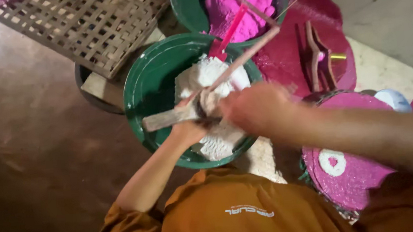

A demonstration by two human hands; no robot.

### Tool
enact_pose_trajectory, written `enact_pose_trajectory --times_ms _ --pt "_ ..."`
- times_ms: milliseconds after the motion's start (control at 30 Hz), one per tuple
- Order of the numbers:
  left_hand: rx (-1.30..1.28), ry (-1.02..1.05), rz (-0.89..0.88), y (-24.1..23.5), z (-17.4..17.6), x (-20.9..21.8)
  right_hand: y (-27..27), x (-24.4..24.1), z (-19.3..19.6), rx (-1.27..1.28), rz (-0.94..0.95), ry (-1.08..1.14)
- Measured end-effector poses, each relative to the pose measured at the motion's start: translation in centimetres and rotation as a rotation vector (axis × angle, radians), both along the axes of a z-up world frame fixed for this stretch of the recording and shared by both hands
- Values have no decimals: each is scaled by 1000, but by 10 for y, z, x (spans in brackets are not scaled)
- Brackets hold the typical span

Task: The person shapes circular items using white and pink dough and a wooden mold. They press the dough into the mold with a metal ring and arrange the finished items on trays.

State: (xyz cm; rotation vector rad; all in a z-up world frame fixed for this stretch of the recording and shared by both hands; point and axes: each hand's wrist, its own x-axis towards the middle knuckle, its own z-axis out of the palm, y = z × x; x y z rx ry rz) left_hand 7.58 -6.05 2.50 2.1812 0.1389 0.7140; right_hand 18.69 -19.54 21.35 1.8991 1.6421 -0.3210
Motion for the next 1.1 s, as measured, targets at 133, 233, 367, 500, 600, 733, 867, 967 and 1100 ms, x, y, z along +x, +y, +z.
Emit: enact_pose_trajectory --times_ms 133,233,367,500,600,733,867,967,1100 --pt "193 176 20 -3 -11 -5 -32 -13 -26 288 486 -99" --pt "180 208 80 13 -1 -14 -55 -1 10 387 344 -37" --pt "101 175 192 35 26 -10 -53 -5 76 519 158 -39" --pt "55 163 119 7 26 5 -16 -12 25 242 243 -156" --pt "7 238 55 -3 17 14 -16 -8 -32 352 314 -133" --pt "105 238 68 18 9 12 -41 7 -15 380 167 85" --pt "119 218 376 52 18 10 -66 13 56 435 -232 96" --pt "233 52 440 50 26 16 -51 14 37 856 -213 481" --pt "385 -67 569 48 44 28 -28 3 -59 1073 -302 869"
